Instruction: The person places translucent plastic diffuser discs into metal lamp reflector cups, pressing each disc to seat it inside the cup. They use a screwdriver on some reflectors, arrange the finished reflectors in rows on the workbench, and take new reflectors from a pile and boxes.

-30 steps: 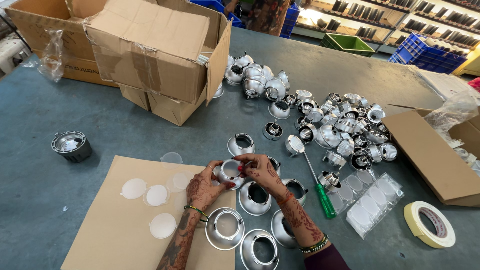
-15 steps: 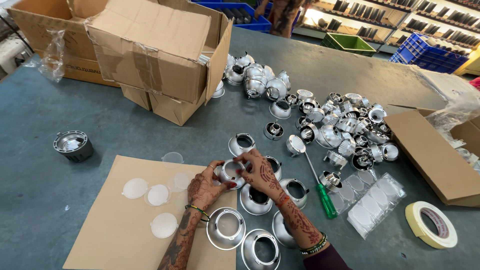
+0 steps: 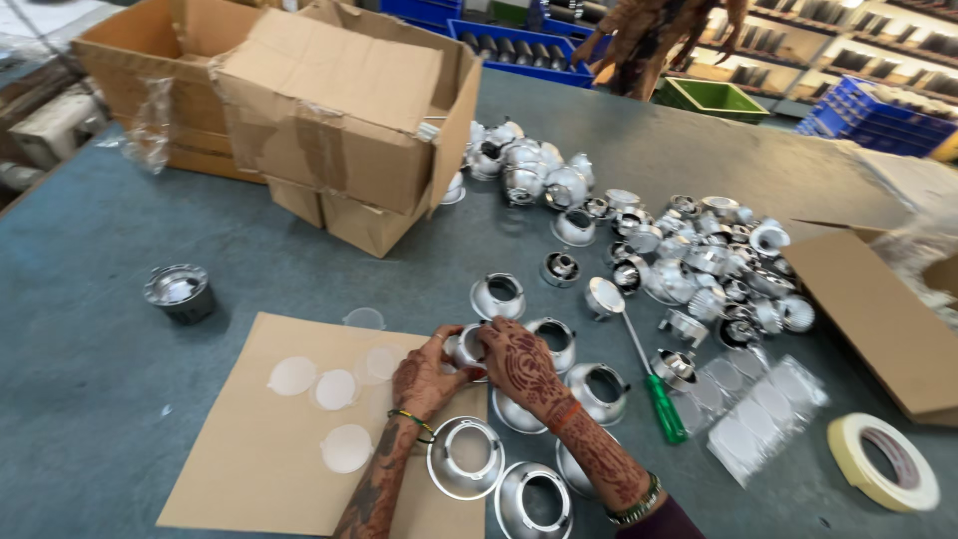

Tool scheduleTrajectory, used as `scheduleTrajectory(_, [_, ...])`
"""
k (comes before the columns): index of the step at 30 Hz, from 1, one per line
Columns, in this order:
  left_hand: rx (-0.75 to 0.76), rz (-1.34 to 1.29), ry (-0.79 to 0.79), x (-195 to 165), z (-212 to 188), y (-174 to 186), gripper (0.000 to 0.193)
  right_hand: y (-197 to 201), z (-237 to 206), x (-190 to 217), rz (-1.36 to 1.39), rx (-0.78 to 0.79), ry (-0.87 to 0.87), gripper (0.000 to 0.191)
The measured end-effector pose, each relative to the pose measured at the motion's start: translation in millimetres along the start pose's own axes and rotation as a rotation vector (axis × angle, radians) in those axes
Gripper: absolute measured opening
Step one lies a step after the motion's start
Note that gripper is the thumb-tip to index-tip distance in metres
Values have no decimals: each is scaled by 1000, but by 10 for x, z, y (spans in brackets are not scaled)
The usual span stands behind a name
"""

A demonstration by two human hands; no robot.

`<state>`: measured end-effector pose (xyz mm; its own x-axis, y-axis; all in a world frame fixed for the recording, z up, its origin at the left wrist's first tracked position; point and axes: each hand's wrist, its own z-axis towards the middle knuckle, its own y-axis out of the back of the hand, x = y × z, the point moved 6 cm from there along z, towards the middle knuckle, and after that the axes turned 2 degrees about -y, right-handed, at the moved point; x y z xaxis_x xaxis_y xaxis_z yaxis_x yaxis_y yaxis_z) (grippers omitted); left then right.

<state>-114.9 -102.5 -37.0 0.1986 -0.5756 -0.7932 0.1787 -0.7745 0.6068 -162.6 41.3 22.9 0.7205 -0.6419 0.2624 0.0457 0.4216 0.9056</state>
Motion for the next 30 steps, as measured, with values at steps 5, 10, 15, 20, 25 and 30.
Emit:
scheduleTrajectory(5, [26,-14,38,-2,16,10,85,282,56,-186,193,30,-2,27])
scheduleTrajectory(10, [39,-13,43,-10,10,20,86,501,-116,-134,151,-67,1,31])
scheduleTrajectory(15, [50,-44,40,-17,-6,26,88,422,-201,15,154,-25,92,38])
scheduleTrajectory(20, [47,-6,59,-11,-39,40,87,237,-204,-31,169,94,32,43])
scheduleTrajectory(25, [15,19,53,26,-35,6,83,197,-221,-3,98,61,77,34])
scheduleTrajectory(30, [23,-15,31,258,61,-99,81,253,-249,102,70,62,85,37])
